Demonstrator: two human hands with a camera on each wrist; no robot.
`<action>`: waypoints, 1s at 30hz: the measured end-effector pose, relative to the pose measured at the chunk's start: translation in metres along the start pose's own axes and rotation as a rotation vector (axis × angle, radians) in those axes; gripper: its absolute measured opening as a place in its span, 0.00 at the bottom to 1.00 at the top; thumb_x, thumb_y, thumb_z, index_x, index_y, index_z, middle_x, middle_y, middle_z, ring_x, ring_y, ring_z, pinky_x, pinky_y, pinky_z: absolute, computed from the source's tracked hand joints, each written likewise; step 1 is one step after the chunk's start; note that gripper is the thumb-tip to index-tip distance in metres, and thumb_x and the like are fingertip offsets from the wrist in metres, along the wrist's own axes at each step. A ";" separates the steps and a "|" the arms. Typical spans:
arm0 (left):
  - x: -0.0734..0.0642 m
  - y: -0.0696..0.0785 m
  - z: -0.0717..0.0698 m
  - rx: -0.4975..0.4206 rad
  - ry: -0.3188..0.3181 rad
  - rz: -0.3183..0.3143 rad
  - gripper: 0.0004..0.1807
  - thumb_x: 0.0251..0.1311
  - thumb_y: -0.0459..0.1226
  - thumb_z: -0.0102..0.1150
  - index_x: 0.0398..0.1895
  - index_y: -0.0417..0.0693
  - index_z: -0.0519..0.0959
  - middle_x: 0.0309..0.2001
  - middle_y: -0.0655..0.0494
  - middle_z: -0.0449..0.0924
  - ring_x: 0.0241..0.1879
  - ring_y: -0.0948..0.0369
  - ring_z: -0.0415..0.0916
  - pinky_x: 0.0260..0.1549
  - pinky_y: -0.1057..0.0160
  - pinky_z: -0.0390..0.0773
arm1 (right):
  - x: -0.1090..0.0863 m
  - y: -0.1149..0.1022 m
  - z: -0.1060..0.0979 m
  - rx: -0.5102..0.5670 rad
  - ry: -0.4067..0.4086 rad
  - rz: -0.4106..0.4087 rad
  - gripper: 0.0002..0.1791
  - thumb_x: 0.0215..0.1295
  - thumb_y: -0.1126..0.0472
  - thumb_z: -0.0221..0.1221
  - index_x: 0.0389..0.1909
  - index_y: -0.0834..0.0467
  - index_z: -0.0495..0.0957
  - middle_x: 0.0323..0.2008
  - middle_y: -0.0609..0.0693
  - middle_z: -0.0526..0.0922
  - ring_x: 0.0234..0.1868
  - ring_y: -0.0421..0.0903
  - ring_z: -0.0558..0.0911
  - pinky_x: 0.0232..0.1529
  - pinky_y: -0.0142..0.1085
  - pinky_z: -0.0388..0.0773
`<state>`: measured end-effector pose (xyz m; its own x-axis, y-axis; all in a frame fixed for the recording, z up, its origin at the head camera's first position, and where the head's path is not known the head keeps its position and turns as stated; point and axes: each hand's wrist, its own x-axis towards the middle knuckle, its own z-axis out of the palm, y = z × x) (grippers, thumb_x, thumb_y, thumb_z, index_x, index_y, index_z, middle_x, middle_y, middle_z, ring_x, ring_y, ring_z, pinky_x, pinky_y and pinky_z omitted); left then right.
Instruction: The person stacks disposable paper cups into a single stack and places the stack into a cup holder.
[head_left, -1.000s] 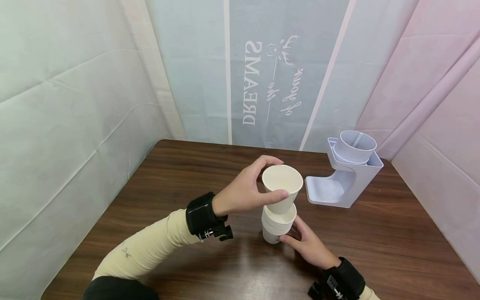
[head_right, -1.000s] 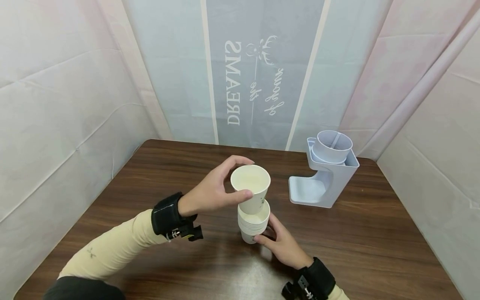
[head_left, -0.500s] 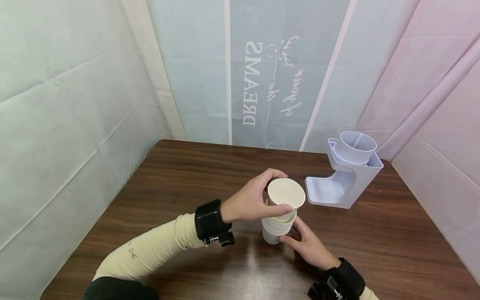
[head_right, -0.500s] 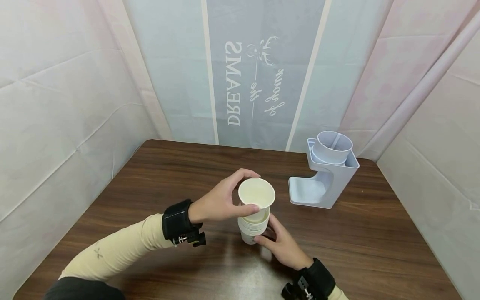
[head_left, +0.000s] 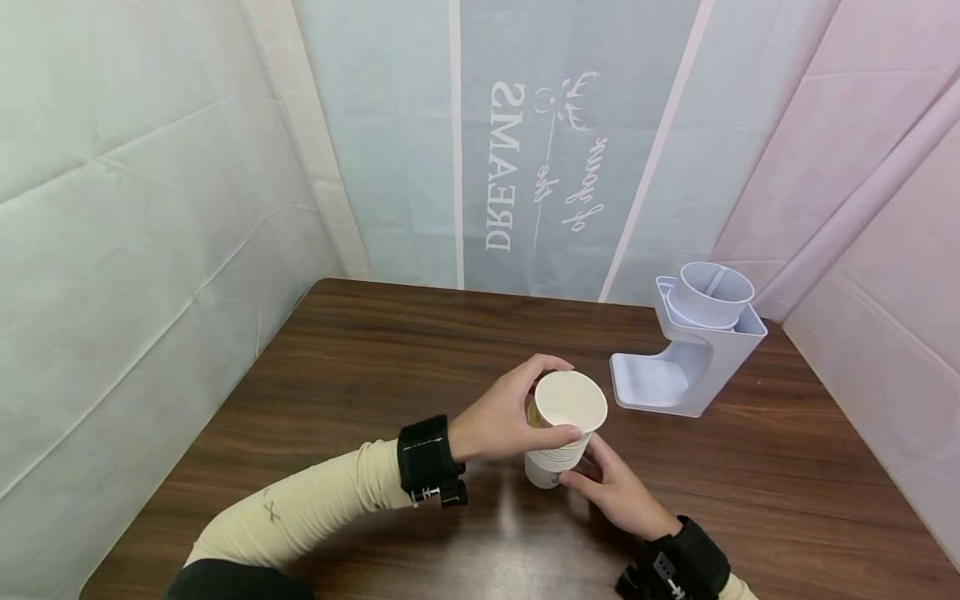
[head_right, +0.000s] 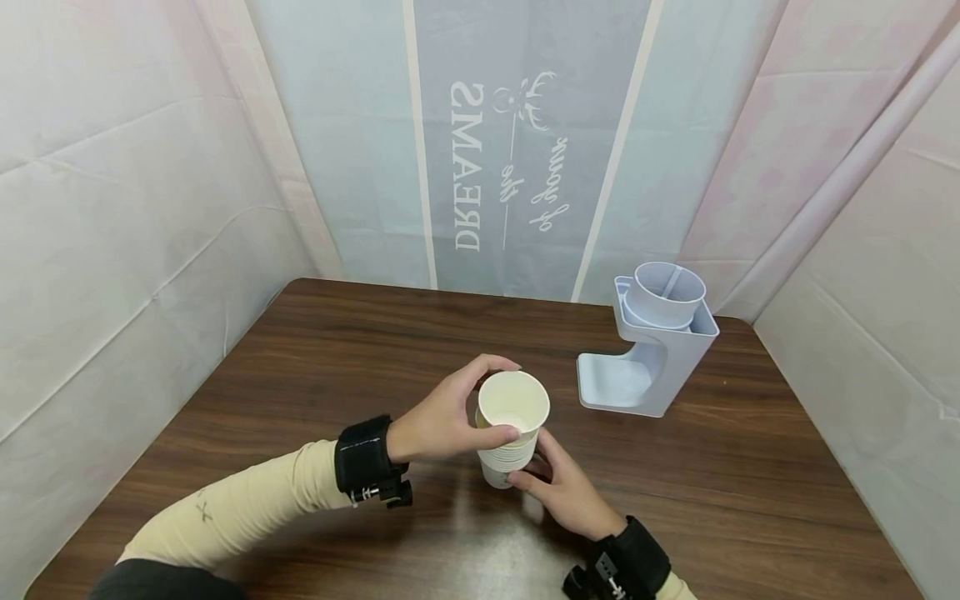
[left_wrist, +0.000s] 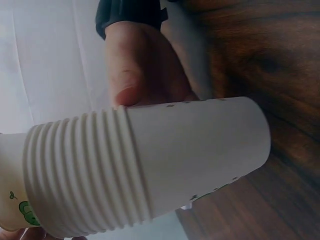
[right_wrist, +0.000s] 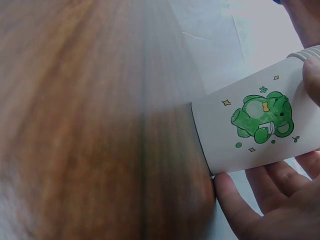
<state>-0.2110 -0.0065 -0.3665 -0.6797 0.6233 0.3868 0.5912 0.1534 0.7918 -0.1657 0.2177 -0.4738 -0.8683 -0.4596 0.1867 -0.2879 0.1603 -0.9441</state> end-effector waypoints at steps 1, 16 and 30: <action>0.000 -0.001 0.000 0.004 0.005 -0.002 0.36 0.55 0.39 0.75 0.65 0.44 0.69 0.54 0.54 0.78 0.50 0.65 0.76 0.52 0.66 0.77 | 0.000 0.000 0.000 0.000 0.000 -0.001 0.36 0.72 0.68 0.59 0.75 0.68 0.53 0.69 0.68 0.65 0.63 0.31 0.73 0.59 0.31 0.76; -0.008 -0.012 0.004 0.055 -0.011 -0.011 0.37 0.54 0.39 0.76 0.65 0.42 0.70 0.57 0.53 0.75 0.53 0.62 0.74 0.54 0.66 0.76 | 0.000 -0.002 0.001 0.007 0.007 0.009 0.38 0.73 0.67 0.60 0.77 0.68 0.51 0.71 0.69 0.63 0.64 0.30 0.72 0.59 0.31 0.75; -0.011 -0.021 0.006 0.047 -0.026 -0.026 0.37 0.55 0.40 0.76 0.67 0.42 0.70 0.59 0.52 0.75 0.55 0.54 0.75 0.56 0.57 0.77 | 0.000 0.000 0.001 -0.002 0.014 -0.003 0.39 0.72 0.68 0.59 0.77 0.68 0.50 0.72 0.70 0.62 0.64 0.30 0.71 0.59 0.31 0.76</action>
<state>-0.2134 -0.0118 -0.3900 -0.6841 0.6380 0.3535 0.5936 0.2055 0.7781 -0.1655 0.2164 -0.4736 -0.8728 -0.4482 0.1930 -0.2911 0.1607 -0.9431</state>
